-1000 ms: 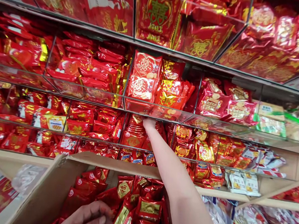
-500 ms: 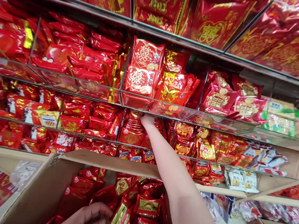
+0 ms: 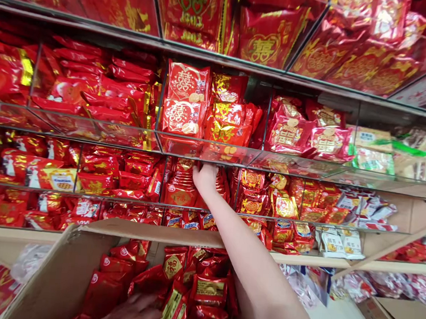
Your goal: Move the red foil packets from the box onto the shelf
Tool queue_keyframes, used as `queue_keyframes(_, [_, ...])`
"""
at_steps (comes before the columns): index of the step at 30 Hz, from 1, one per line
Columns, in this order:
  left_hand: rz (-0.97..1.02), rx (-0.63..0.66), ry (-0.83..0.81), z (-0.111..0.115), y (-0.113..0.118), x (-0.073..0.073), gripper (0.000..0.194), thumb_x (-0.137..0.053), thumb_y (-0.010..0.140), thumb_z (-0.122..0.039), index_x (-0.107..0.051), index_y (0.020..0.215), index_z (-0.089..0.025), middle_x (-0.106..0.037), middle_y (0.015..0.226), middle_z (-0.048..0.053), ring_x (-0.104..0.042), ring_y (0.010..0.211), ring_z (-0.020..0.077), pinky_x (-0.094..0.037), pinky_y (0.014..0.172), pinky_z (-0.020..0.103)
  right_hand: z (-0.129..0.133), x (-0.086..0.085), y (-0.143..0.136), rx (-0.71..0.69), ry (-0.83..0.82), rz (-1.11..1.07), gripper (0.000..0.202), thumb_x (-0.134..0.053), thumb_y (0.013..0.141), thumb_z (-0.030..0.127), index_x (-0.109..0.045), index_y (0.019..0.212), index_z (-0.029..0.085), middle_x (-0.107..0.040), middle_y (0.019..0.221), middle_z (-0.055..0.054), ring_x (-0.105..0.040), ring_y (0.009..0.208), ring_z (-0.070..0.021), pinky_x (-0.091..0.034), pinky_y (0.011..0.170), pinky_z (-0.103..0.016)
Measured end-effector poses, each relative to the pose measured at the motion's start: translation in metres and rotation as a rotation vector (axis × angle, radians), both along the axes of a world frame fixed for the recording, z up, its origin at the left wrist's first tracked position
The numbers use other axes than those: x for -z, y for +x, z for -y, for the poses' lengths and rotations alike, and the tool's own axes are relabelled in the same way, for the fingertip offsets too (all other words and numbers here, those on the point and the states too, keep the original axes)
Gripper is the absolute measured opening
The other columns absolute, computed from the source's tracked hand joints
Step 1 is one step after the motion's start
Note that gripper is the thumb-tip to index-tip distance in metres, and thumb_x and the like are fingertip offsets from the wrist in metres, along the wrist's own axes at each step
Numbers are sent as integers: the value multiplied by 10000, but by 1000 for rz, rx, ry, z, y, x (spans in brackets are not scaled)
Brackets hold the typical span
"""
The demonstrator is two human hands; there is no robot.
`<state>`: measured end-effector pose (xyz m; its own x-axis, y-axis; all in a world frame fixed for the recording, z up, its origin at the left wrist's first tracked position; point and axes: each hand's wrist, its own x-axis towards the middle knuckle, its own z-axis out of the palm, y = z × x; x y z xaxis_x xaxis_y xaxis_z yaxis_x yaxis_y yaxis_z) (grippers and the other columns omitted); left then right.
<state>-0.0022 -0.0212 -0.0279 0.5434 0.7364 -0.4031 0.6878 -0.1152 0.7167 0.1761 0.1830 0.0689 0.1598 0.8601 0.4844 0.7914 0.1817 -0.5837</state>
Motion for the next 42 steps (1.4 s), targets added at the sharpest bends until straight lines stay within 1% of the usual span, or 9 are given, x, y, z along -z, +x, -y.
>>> queue_keyframes(3, [-85, -118, 189, -12, 2, 14, 547, -600, 593, -184, -584, 1135, -247, -421, 1358, 108, -249, 1281, 362, -203, 1008, 506, 72, 10, -1, -239, 149, 98, 169, -447, 818, 225, -553, 945, 191, -588, 983, -69, -516, 945, -188, -403, 850, -326])
queue_keyframes(5, [-130, -187, 305, -22, 6, 23, 532, -541, 637, -180, -557, 1167, -215, -437, 1347, 121, -283, 1270, 345, -208, 1001, 485, 119, 25, -2, -666, 279, 401, 154, -416, 825, 199, -568, 805, 207, -603, 847, -55, -519, 840, -179, -434, 778, -320])
queue_keyframes(7, [-150, -211, 366, -31, 10, 29, 470, -480, 691, -189, -560, 1154, -205, -494, 1295, 129, -356, 1222, 329, -239, 967, 473, 153, 41, -1, -805, 341, 624, 167, -434, 817, 176, -561, 712, 204, -609, 807, -42, -504, 856, -189, -424, 796, -354])
queue_keyframes(14, [-142, -159, 447, -35, 15, 28, 253, -406, 732, -142, -656, 713, -175, -670, 796, 124, -538, 875, 292, -330, 785, 419, 180, 87, 6, -678, 440, 542, 118, -469, 792, 156, -581, 782, 191, -627, 973, -29, -454, 1051, -183, -251, 1047, -384])
queue_keyframes(19, [-20, -156, 422, -23, 2, -2, 156, -447, 774, -219, -575, 684, -210, -630, 685, 23, -563, 656, 177, -385, 623, 260, 188, 91, -3, -685, 170, 379, 153, -482, 817, 272, -553, 919, 181, -612, 941, -64, -488, 965, -204, -385, 908, -388])
queue_keyframes(26, [572, -629, 300, -1, 18, -47, 215, -477, 776, -430, -504, 737, -221, -558, 645, -39, -523, 626, 141, -438, 588, 229, 192, 71, -10, -306, -208, -557, 291, -368, 865, 430, -432, 704, 195, -456, 626, 37, -431, 592, -106, -371, 576, -234])
queue_keyframes(32, [283, -695, 654, -6, 24, -38, 228, -360, 840, -412, -492, 763, -242, -542, 588, -54, -497, 547, 125, -396, 554, 217, 188, 68, -12, -149, -79, -602, 349, -375, 854, 445, -341, 607, 201, -345, 561, 58, -317, 542, -91, -283, 530, -222])
queue_keyframes(37, [230, -706, 688, -8, 22, -31, 224, -352, 834, -413, -494, 815, -240, -590, 615, -36, -537, 552, 138, -405, 566, 233, 187, 67, -7, -130, 17, -502, 377, -405, 844, 425, -269, 569, 205, -269, 510, 73, -246, 494, -82, -229, 492, -228])
queue_keyframes(42, [247, -779, 687, -1, 26, -38, 217, -345, 839, -400, -488, 798, -243, -581, 635, -28, -550, 621, 149, -414, 599, 233, 195, 63, -10, -271, -82, -837, 336, -399, 835, 457, -370, 620, 200, -340, 574, 54, -327, 539, -90, -307, 519, -218])
